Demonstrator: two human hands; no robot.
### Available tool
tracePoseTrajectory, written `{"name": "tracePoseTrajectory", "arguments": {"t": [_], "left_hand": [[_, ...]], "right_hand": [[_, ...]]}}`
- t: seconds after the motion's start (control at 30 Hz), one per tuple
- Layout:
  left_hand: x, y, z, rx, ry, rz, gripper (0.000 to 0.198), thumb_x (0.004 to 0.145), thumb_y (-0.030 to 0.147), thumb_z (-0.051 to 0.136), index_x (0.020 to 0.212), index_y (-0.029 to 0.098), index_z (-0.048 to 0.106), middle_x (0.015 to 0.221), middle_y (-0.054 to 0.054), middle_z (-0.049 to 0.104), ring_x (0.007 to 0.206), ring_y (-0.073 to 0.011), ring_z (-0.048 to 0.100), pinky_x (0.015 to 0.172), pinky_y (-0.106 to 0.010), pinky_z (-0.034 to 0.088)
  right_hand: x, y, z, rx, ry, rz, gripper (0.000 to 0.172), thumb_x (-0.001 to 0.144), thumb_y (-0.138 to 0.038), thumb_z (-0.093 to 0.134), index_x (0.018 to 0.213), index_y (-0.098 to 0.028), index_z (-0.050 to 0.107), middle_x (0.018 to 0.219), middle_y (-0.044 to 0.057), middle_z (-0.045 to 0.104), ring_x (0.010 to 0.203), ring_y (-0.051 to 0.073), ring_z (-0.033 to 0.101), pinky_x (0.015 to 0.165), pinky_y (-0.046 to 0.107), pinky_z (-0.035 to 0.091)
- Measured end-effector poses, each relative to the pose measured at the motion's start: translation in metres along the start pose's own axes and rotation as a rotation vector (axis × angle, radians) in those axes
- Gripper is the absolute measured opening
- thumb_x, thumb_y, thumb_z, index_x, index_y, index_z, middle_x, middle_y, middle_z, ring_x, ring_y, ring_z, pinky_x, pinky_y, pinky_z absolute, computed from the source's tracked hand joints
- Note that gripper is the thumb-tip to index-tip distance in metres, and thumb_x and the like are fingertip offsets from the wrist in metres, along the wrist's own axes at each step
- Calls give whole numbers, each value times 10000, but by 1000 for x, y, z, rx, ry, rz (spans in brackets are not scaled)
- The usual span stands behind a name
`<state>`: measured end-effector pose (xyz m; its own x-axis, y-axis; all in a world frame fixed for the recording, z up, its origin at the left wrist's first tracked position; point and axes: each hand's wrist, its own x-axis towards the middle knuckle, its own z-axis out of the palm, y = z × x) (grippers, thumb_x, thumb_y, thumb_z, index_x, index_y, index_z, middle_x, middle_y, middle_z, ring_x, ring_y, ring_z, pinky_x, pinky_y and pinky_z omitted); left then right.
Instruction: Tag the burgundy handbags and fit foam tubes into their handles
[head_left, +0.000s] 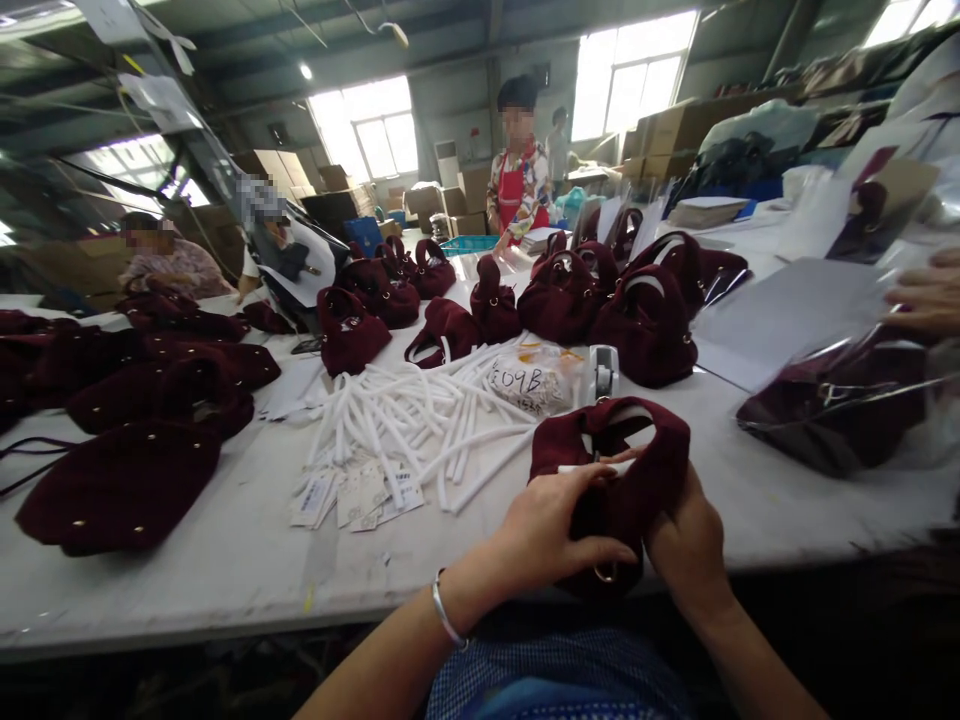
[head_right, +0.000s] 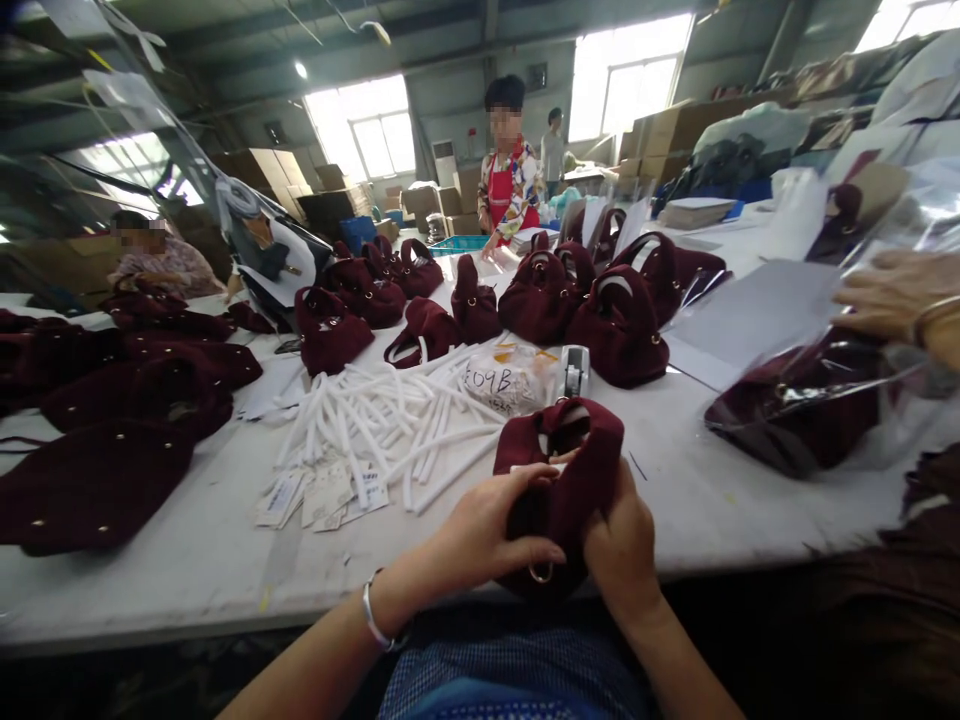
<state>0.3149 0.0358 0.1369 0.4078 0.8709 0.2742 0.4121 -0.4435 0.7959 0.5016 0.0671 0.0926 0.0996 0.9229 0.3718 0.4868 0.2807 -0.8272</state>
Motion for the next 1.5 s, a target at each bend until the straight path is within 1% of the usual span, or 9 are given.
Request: {"name": "tracePoseTrajectory", "arguments": {"t": [0.13, 0.2, 0.37, 0.47, 0.7, 0.93, 1.13, 1.27, 1.5], "left_hand": [[2, -8, 0, 69, 72, -55, 696, 641, 528, 865, 1210, 208, 626, 1121, -70, 689, 1009, -250, 648, 872, -334, 515], [0, -11, 1, 89, 126, -69, 631, 646, 553, 852, 1120, 188, 650, 1034, -59, 677, 938, -230, 639, 811, -313, 508], [-6, -14, 8, 59, 146, -57, 588, 697, 525, 831, 1124, 180, 622, 1095, -67, 671, 996, -231, 620, 843, -314, 484], [-8, -15, 8, 60, 153, -93, 590, 685, 528, 838, 1111, 181, 625, 1052, -59, 675, 973, -232, 618, 826, -316, 474], [-12, -11, 1, 18, 184, -190, 532, 680, 498, 851, 1047, 179, 635, 998, -50, 680, 878, -207, 612, 755, -296, 452], [-8, -4, -7, 129, 100, -261, 454, 724, 466, 808, 1024, 182, 620, 905, -20, 664, 798, -189, 592, 663, -279, 402], [-4, -4, -8, 85, 65, -248, 406, 771, 372, 766, 1104, 173, 647, 989, -45, 704, 880, -207, 633, 745, -299, 482], [5, 11, -5, -26, 100, -181, 546, 818, 344, 737, 1323, 225, 565, 1279, -76, 664, 1144, -242, 618, 972, -362, 490], [17, 29, 21, 3, 115, -142, 227, 948, 265, 517, 1135, 182, 613, 1037, -80, 718, 904, -217, 673, 817, -345, 539]], "right_hand": [[1, 0, 1, -33, 147, 76, 343, 909, -477, 525, 1160, -253, 593, 994, 42, 706, 861, 260, 665, 739, 336, 484], [4, 1, 2, 61, 120, 71, 366, 928, -503, 526, 1189, -254, 591, 1038, 52, 698, 866, 248, 662, 757, 340, 495], [12, 1, 4, 354, -100, 78, 274, 879, -474, 649, 1014, -235, 652, 982, 48, 721, 855, 234, 667, 775, 326, 534], [19, -2, 2, 352, -193, 67, 277, 854, -478, 678, 967, -227, 707, 916, 41, 738, 868, 252, 686, 793, 334, 552], [40, -6, -16, 243, -612, -92, 379, 925, -489, 550, 1054, -200, 759, 999, 65, 757, 943, 298, 695, 866, 392, 568], [20, -7, -22, 191, -595, -131, 301, 913, -337, 560, 1132, -248, 748, 1147, 50, 726, 1056, 297, 670, 971, 449, 533], [13, -14, -21, 724, -391, 263, 529, 944, -567, 579, 1335, -212, 621, 1244, 100, 687, 1191, 295, 621, 1102, 501, 437], [23, -34, -22, 683, -386, 241, 542, 914, -639, 584, 1196, -192, 702, 1197, 119, 704, 1147, 296, 641, 1049, 458, 488], [27, -64, -20, 840, -393, 336, 442, 891, -562, 668, 1075, -162, 703, 999, 95, 735, 959, 241, 689, 872, 332, 551]]}}
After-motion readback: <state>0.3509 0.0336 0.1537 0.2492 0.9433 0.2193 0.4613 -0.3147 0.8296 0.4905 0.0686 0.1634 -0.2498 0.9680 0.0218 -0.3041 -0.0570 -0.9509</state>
